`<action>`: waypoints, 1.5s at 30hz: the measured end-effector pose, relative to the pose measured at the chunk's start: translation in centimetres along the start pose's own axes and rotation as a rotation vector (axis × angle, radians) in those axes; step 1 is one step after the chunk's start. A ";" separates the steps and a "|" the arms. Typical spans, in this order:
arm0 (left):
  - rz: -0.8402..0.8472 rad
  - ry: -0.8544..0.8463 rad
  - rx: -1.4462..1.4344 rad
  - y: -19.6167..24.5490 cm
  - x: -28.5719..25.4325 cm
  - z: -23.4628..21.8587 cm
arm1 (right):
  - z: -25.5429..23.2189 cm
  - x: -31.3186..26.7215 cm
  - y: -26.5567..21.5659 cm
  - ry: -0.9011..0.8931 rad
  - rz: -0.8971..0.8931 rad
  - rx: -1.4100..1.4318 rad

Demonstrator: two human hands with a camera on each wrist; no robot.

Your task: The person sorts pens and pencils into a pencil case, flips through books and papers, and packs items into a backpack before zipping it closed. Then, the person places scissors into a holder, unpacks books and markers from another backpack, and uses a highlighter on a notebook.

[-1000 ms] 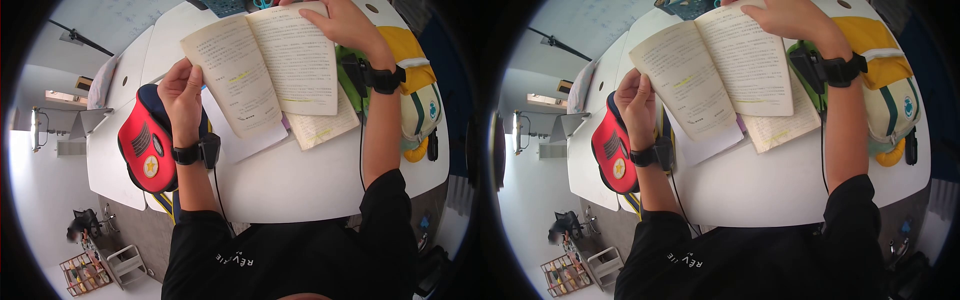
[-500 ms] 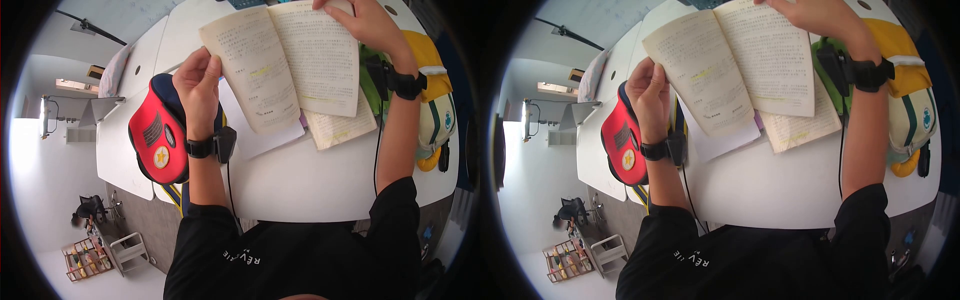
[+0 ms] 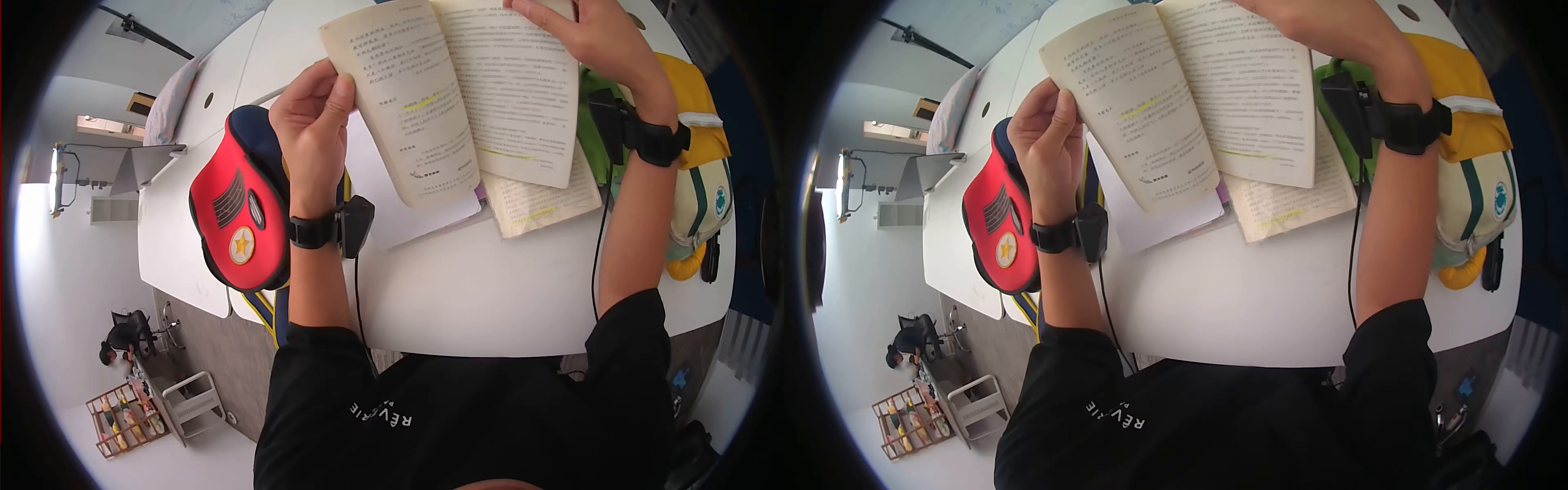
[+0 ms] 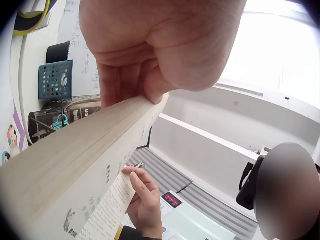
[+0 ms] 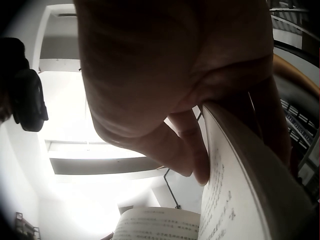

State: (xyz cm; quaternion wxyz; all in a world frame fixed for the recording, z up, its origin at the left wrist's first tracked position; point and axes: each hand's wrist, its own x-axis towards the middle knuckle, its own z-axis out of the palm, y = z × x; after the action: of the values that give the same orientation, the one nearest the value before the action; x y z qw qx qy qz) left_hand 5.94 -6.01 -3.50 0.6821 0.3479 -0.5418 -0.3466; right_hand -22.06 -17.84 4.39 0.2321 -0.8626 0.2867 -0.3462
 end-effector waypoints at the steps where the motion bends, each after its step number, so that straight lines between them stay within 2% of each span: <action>1: 0.001 -0.001 -0.007 -0.1 0.0 0.1 | -0.2 -0.1 0.0 0.000 0.002 -0.007; 4: -0.005 0.030 0.008 0.0 0.0 0.3 | -0.2 -0.1 0.3 -0.013 0.003 0.030; 6: -0.012 0.036 0.021 -0.1 0.0 0.1 | 0.0 0.0 0.5 -0.022 0.074 0.123; 10: -0.011 0.004 -0.007 -0.1 -0.1 -0.1 | 0.2 0.1 0.3 -0.004 0.084 0.059; 12: -0.008 0.006 -0.005 -0.2 -0.1 0.0 | 0.0 -0.2 1.0 -0.026 -0.031 0.056; 16: -0.019 0.039 0.024 -0.1 0.0 0.5 | -0.5 -0.4 1.8 -0.014 -0.063 -0.006; 19: -0.017 0.037 0.017 -0.1 -0.2 0.2 | -0.4 -0.3 2.3 -0.019 -0.091 0.169; 22: -0.039 0.001 0.052 0.0 -0.5 0.0 | 0.0 -0.2 1.4 -0.025 -0.019 0.091; 25: -0.038 0.007 0.045 0.0 -0.3 0.0 | -0.3 -0.1 1.9 -0.032 -0.099 0.114; 27: -0.045 0.025 0.044 0.1 -0.3 0.2 | -0.1 -0.3 2.1 -0.044 -0.078 0.408; 30: -0.029 0.063 0.029 -0.1 -0.1 0.2 | 0.0 -0.1 2.5 -0.050 -0.113 0.414; 34: -0.025 0.051 0.015 0.1 -0.2 0.2 | -0.7 -0.5 0.0 -0.060 0.010 0.268; 36: -0.032 0.039 0.017 0.1 -0.1 0.3 | -0.7 -0.5 0.1 -0.077 0.045 -0.043; 39: -0.035 0.040 0.038 -0.1 -0.1 0.1 | -0.3 -0.4 0.8 0.002 -0.024 0.061; 45: -0.011 0.029 0.026 0.1 -0.2 0.3 | -0.2 -0.3 1.0 -0.018 -0.012 -0.014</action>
State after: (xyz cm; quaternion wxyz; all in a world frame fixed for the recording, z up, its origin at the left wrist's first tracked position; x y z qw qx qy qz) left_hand 5.66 -5.82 -3.42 0.6834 0.3647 -0.5345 -0.3379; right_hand -22.76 -18.42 3.78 0.2265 -0.8691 0.2818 -0.3376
